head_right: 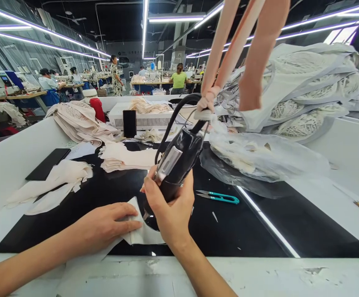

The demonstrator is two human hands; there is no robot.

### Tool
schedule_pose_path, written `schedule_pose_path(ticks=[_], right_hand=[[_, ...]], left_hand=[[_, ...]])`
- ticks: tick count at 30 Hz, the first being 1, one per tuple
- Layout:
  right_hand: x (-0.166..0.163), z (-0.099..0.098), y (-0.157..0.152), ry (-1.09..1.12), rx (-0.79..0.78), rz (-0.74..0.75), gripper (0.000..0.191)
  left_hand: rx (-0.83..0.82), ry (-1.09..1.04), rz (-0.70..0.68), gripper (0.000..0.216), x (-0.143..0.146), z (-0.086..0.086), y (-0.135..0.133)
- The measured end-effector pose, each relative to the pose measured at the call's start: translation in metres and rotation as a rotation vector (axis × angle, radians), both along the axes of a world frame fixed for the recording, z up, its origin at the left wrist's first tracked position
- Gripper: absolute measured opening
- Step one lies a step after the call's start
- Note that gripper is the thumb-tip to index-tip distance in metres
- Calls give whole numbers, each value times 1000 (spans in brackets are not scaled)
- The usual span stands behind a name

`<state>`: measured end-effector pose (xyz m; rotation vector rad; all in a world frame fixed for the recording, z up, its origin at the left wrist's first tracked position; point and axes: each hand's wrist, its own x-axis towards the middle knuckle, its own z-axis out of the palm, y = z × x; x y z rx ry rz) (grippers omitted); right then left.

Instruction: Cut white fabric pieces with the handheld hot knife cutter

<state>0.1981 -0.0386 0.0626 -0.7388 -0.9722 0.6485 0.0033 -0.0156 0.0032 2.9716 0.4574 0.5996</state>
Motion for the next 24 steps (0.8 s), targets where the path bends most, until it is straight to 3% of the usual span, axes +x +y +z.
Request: schedule_pose_path(ticks=[8, 14, 24], right_hand=[[0, 0, -4, -18, -9, 0, 32], [15, 3, -14, 21, -4, -27, 47], [27, -6, -23, -28, -21, -39, 48]], left_hand=[[14, 28, 8, 34, -2, 1, 2], [10, -34, -7, 31, -1, 4, 0], [-114, 5, 33, 22, 19, 3, -11]])
